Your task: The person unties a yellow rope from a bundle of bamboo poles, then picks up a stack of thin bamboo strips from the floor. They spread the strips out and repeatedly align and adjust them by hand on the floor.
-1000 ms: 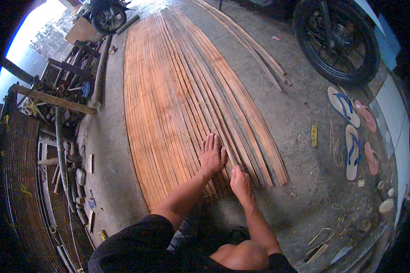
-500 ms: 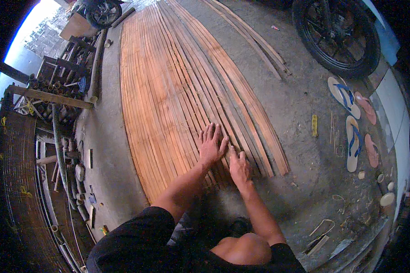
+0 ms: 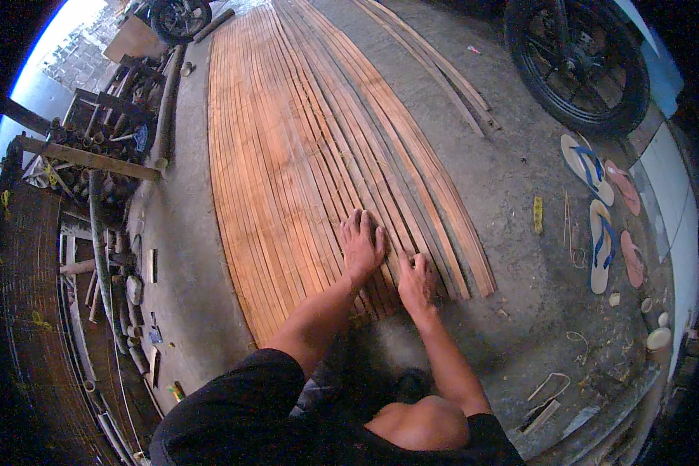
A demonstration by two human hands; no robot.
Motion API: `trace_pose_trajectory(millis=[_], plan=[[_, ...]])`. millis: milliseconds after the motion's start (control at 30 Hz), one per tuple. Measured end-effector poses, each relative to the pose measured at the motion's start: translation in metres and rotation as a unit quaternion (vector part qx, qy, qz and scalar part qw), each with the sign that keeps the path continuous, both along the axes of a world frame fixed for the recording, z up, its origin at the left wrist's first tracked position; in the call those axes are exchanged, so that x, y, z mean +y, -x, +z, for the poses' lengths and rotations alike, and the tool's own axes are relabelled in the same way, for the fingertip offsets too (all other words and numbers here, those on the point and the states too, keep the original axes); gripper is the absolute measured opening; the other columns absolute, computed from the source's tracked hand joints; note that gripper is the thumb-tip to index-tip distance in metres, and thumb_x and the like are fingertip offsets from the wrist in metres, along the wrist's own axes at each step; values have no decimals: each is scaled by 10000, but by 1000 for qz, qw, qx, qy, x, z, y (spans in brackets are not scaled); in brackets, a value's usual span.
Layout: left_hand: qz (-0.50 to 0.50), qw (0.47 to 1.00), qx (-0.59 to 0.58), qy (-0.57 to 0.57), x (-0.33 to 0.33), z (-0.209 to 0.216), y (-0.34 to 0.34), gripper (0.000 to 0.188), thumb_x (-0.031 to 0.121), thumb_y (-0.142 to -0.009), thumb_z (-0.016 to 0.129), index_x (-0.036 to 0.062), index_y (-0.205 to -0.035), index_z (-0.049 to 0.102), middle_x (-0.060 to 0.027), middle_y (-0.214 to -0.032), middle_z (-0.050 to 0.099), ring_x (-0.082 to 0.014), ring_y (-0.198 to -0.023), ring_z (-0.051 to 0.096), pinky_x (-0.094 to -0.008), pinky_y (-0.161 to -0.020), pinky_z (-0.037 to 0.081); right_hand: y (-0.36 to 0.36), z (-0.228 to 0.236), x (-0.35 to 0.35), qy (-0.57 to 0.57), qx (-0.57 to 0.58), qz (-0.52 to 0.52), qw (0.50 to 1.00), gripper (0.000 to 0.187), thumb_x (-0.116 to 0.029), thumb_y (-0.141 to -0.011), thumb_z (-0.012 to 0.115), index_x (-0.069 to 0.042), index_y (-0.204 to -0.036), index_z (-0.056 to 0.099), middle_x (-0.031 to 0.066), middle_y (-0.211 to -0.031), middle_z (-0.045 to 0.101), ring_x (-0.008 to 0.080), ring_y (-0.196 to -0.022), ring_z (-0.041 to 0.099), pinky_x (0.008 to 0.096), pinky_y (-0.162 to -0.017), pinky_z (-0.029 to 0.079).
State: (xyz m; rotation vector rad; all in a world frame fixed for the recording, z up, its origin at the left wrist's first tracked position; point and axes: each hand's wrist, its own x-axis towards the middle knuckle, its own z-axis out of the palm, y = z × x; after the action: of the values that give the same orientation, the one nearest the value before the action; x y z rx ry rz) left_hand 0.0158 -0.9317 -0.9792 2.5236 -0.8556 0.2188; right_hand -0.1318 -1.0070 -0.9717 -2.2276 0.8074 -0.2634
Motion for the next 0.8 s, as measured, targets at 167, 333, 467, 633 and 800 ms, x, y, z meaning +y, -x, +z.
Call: trace_pose_trajectory(millis=[167,333,467,633,800], plan=[[36,998,13,-43,-5,4,3,548,353,-1019,497,29,-1460,468,-234,-1496,429,-396,-1404,380,-528,-1205,209,28,-6,4,160,-14,54,985,316,-182,-953,590,-124,-1262,618,154,-1053,531,369,-964,581,489,-844,483],[64,997,41,23,-8,-1,-4,512,306,-1029,474,22,-1454,468,-225,-1471,465,-405,-1376,405,-508,-1191,239,26,5,15,160,26,56,985,348,-244,-905,692,-96,-1210,618,142,-1074,530,356,-1010,573,472,-863,477],[36,986,71,149,3,-15,-13,470,183,-1002,499,9,-1437,479,-228,-1412,523,-419,-1327,451,-488,-1160,304,22,9,19,195,48,42,979,359,-210,-874,721,-44,-1161,584,165,-1111,507,362,-1030,564,472,-878,476],[8,980,94,173,13,-24,-23,455,95,-950,565,10,-1396,527,-219,-1367,554,-403,-1266,497,-476,-1123,351,9,14,17,83,-56,3,995,353,-164,-863,690,-16,-1157,562,201,-1169,494,397,-1072,559,490,-893,483],[7,995,3,99,4,-13,-11,416,145,-951,593,66,-1359,584,-184,-1410,541,-385,-1283,494,-513,-1134,328,3,17,-1,60,27,58,996,317,-133,-853,693,-2,-1113,569,229,-1105,563,410,-1059,579,491,-870,507]])
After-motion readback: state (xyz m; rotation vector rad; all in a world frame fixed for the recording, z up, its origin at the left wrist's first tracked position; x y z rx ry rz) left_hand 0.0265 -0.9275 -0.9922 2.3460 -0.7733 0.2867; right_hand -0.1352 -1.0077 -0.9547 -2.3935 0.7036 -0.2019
